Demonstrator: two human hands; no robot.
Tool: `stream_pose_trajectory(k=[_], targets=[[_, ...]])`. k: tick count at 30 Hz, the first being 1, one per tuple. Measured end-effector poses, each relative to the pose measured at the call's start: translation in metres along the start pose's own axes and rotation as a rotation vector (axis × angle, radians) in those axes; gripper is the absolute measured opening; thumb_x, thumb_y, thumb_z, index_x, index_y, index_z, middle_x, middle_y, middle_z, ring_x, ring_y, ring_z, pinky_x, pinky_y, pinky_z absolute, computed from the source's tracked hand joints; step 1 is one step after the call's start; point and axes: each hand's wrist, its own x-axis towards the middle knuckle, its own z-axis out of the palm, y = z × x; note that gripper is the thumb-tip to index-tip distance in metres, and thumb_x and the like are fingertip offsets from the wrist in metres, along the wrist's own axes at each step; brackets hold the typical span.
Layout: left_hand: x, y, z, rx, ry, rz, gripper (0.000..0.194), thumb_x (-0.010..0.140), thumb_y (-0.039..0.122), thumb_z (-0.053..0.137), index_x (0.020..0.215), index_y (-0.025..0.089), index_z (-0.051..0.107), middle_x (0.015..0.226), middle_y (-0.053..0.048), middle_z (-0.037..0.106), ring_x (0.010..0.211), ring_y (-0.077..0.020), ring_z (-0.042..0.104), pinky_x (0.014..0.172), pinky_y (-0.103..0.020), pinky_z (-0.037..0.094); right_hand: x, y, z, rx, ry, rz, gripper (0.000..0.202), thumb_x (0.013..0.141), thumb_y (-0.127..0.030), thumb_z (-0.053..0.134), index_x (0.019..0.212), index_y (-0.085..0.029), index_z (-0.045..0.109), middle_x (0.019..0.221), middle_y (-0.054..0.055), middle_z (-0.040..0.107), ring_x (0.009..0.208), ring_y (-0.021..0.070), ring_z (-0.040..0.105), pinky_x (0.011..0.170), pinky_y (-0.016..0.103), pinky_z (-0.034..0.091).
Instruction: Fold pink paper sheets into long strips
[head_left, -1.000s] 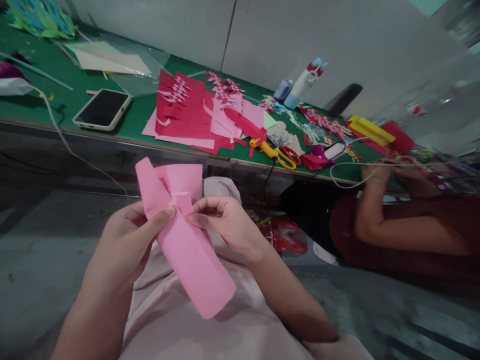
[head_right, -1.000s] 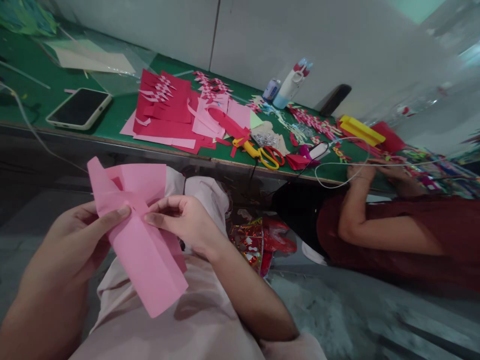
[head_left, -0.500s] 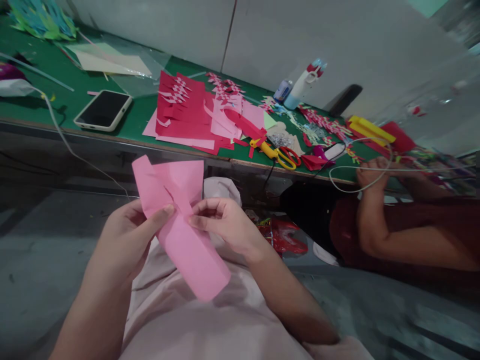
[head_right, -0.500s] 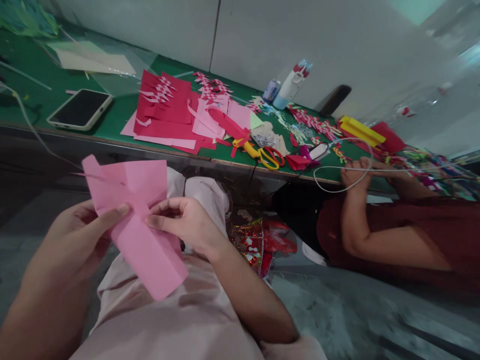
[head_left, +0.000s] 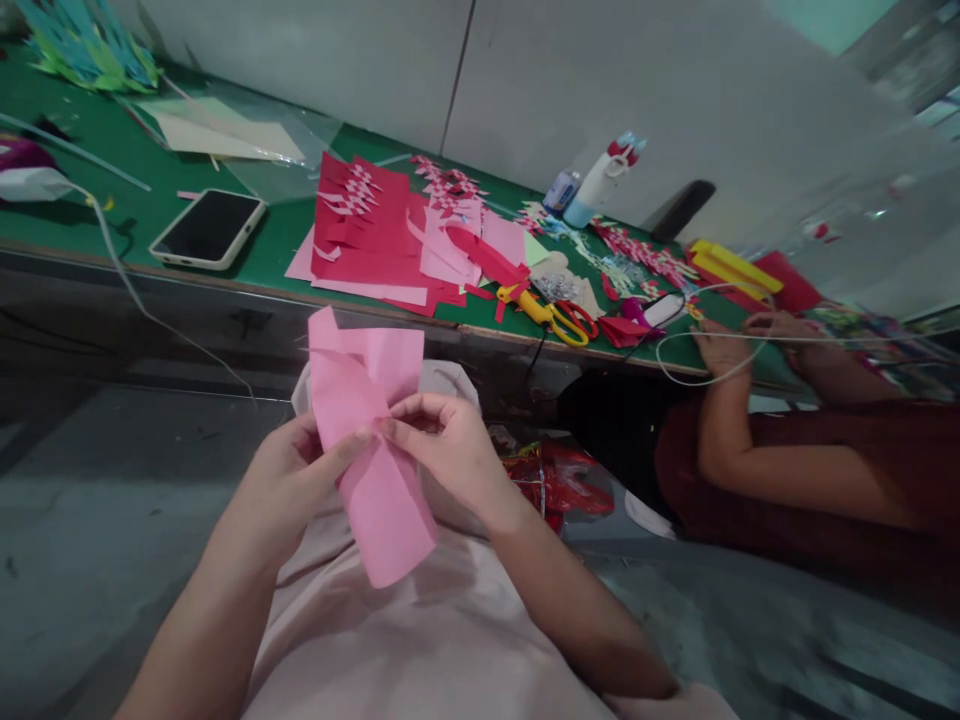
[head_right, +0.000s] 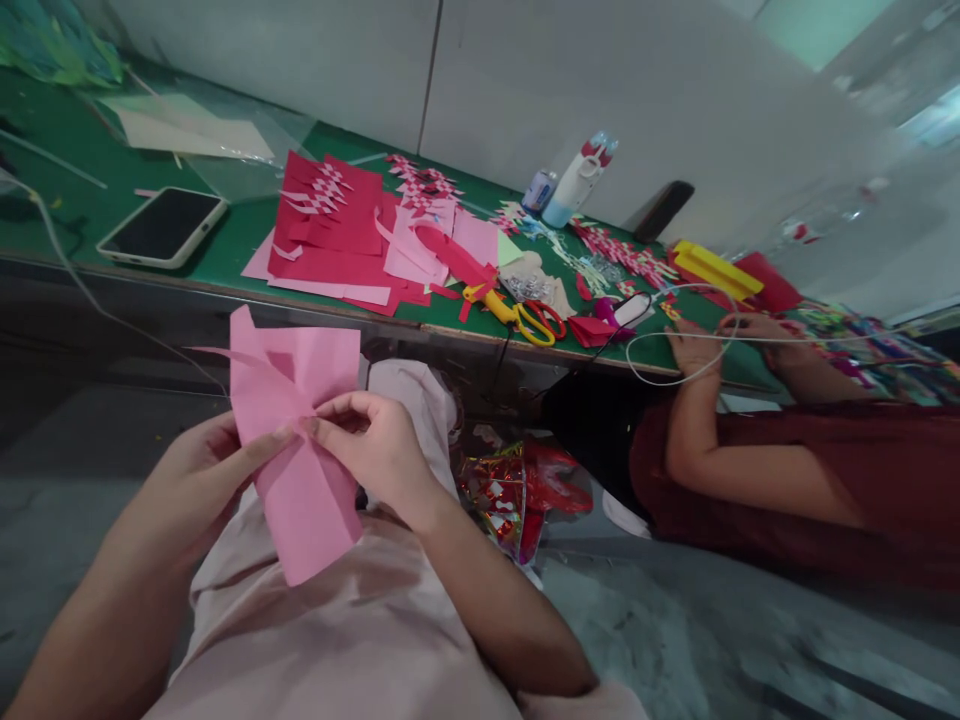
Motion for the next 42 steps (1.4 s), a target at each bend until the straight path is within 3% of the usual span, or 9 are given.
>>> stream_pose_trajectory(k=[7, 18, 27, 31, 42], targets=[[-0.003, 0.004, 0.002, -0.179, 0.010, -0.055, 0.031, 0.058, 0.034, 0.088, 0.079, 0.016, 0.076, 0.072, -0.004, 0.074, 0.066, -0.0144, 0.064, 0.058, -0.019, 0.051, 0.001, 0.006, 0.001, 0.154, -0.073, 0.057, 0.036, 0.057, -0.041, 0.086, 0.078, -0.019, 0.068, 0.079, 0.000, 0.064, 0.075, 0.0120, 0.060, 0.073, 0.026, 0.050], [-0.005, 0.006, 0.002, -0.241, 0.022, -0.077, 0.039, 0.057, 0.031, 0.089, 0.092, 0.016, 0.077, 0.076, -0.006, 0.076, 0.065, -0.0152, 0.067, 0.057, -0.020, 0.056, 0.000, 0.006, 0.009, 0.395, -0.067, 0.089, 0.039, 0.050, -0.036, 0.090, 0.073, -0.017, 0.066, 0.073, -0.004, 0.061, 0.066, 0.0067, 0.053, 0.065, 0.020, 0.045], [-0.006, 0.011, 0.007, -0.320, 0.032, -0.120, 0.046, 0.047, 0.031, 0.093, 0.086, 0.013, 0.077, 0.069, -0.006, 0.074, 0.057, -0.0138, 0.066, 0.054, -0.020, 0.055, -0.001, 0.010, 0.011, 0.371, -0.050, -0.016, 0.029, 0.056, -0.031, 0.088, 0.073, -0.019, 0.068, 0.072, -0.003, 0.061, 0.067, 0.0084, 0.053, 0.065, 0.021, 0.044], [-0.007, 0.014, 0.009, -0.342, 0.046, -0.130, 0.046, 0.042, 0.030, 0.095, 0.081, 0.013, 0.077, 0.066, -0.005, 0.074, 0.053, -0.0125, 0.064, 0.051, -0.019, 0.055, -0.002, 0.010, 0.013, 0.401, -0.047, 0.010, 0.030, 0.058, -0.034, 0.088, 0.074, -0.019, 0.067, 0.073, -0.003, 0.062, 0.067, 0.0079, 0.054, 0.065, 0.021, 0.044], [-0.005, 0.015, 0.010, -0.346, 0.062, -0.141, 0.042, 0.045, 0.028, 0.094, 0.079, 0.012, 0.076, 0.066, -0.006, 0.074, 0.053, -0.0138, 0.065, 0.052, -0.021, 0.056, -0.001, 0.004, 0.005, 0.342, -0.082, 0.125, 0.039, 0.049, -0.036, 0.091, 0.075, -0.017, 0.069, 0.073, -0.003, 0.063, 0.068, 0.0080, 0.055, 0.067, 0.022, 0.046]])
